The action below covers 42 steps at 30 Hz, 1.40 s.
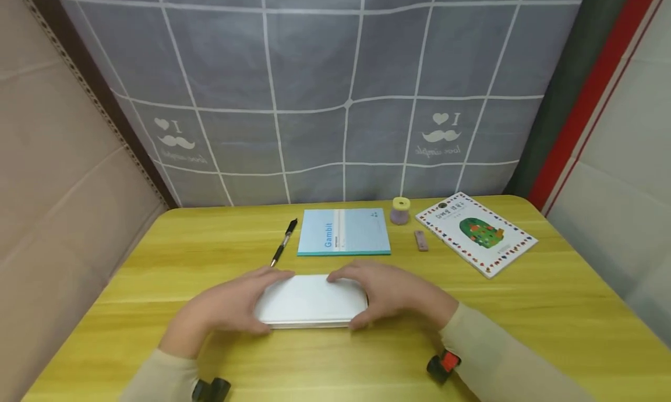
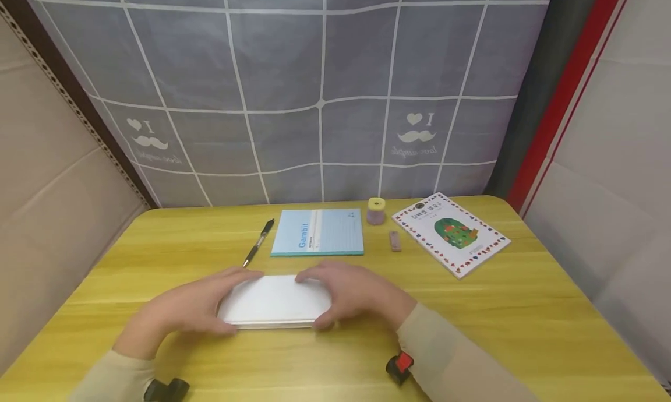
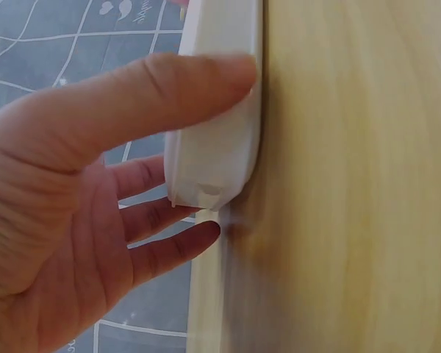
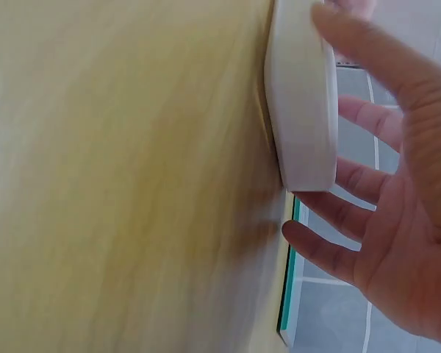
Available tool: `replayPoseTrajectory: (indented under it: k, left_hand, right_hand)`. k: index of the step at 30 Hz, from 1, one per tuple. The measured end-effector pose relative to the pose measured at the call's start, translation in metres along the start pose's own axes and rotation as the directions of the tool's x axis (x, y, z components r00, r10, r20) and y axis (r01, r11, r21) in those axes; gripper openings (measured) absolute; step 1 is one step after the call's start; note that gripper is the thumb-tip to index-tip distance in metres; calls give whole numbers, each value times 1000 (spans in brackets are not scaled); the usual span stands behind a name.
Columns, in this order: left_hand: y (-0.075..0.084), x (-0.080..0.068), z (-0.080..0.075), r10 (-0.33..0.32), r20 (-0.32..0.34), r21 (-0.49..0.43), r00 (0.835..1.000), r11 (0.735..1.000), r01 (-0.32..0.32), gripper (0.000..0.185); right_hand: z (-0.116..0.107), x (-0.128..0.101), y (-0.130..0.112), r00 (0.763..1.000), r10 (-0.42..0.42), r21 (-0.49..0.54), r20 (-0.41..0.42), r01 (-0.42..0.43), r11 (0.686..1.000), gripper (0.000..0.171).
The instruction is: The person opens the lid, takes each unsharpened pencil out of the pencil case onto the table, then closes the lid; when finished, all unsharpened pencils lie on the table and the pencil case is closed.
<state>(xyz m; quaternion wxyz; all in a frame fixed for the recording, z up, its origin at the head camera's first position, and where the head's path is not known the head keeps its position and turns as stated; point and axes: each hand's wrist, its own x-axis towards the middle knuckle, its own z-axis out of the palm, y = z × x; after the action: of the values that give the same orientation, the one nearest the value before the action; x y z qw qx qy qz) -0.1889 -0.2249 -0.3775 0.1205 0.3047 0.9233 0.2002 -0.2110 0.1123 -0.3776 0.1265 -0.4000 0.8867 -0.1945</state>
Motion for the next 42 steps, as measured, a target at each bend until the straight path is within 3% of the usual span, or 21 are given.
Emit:
replayPoseTrajectory:
  k: [9,16,42]
  left_hand:
    - [7,4,2,-67,-6,20,998,998,67,98]
    - [11,7,5,-98,-4,47,995,994,98,96]
    - [7,3,3,-60,-14,57,998,997,61,95]
  right_hand:
    - [3,2,-5,1000,28,-88,-12,-29,996,85]
    - [2,5,-4,1000,2,-165,-27,-6,986,79]
    - [-2,7,-7,999,-10,-213,-46,0,977,76]
